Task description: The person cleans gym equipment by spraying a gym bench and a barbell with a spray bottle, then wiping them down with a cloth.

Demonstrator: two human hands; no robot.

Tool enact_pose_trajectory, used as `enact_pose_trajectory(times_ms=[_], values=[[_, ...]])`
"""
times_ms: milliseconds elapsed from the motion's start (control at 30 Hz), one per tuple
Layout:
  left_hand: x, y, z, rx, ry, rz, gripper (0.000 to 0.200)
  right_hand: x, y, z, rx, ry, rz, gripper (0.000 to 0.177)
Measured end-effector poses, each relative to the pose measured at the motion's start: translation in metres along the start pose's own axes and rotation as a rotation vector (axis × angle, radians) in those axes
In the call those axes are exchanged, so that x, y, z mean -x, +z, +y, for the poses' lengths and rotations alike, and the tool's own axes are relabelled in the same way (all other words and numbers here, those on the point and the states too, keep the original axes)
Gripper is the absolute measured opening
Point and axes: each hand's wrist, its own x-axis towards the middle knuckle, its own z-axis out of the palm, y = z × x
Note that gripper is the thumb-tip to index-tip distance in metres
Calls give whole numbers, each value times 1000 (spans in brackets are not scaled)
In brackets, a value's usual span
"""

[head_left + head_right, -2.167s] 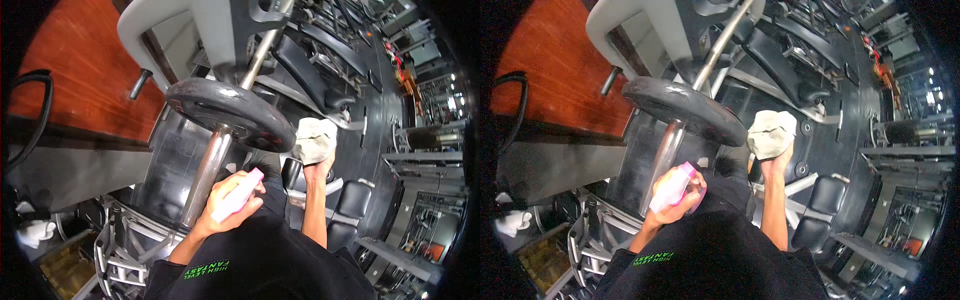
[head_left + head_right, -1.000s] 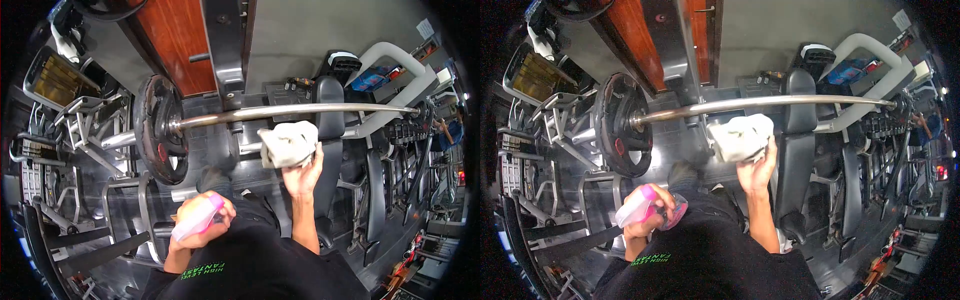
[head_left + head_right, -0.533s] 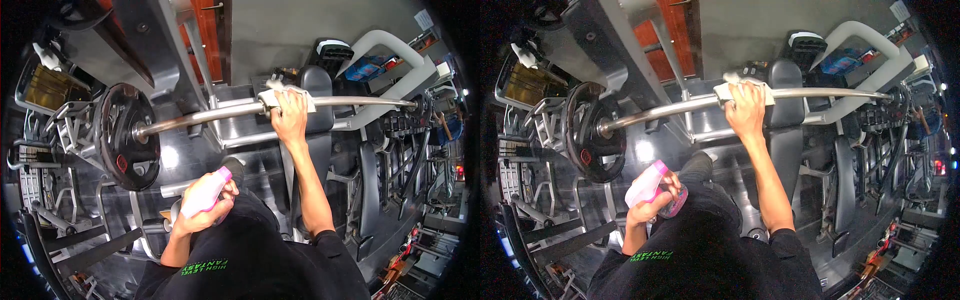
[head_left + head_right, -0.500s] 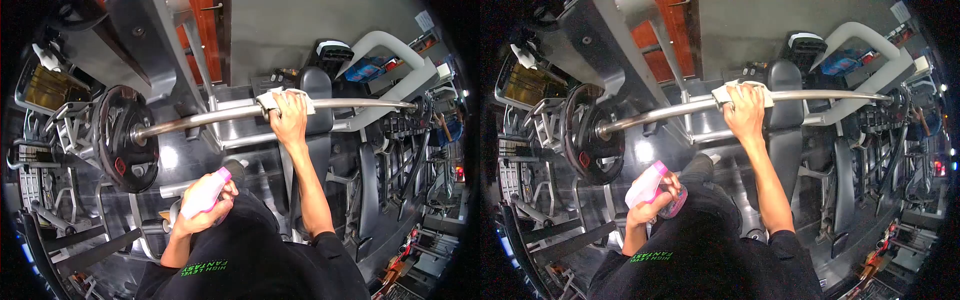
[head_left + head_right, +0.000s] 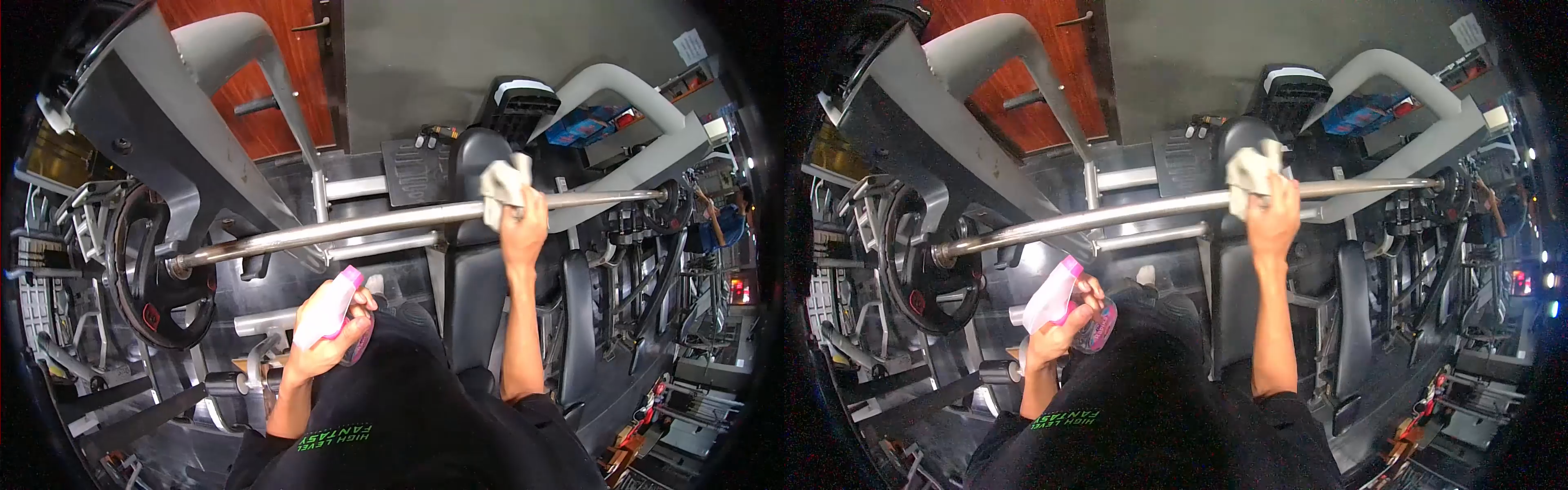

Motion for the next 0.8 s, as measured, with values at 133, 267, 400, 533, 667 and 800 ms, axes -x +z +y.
enact_pose_trajectory(times_ms=[133,267,400,533,667,800], values=[[-2,13,-5,-5,37,-21,25,1,-1,-9,-283,131,-157,38],[3,29,-6,-42,7,39,26,10,8,-58,-395,-425,-238,45],[10,46,-16,-73,16,121,27,9,-1,-72,-313,-585,-338,42],[14,71,-25,-88,23,152,27,-5,-16,-19,-180,-570,-270,38],[16,100,-31,-68,-38,190,27,-26,-40,58,-114,-440,-148,44],[17,125,-35,-52,-9,222,26,-43,-52,111,-256,-54,-172,45]])
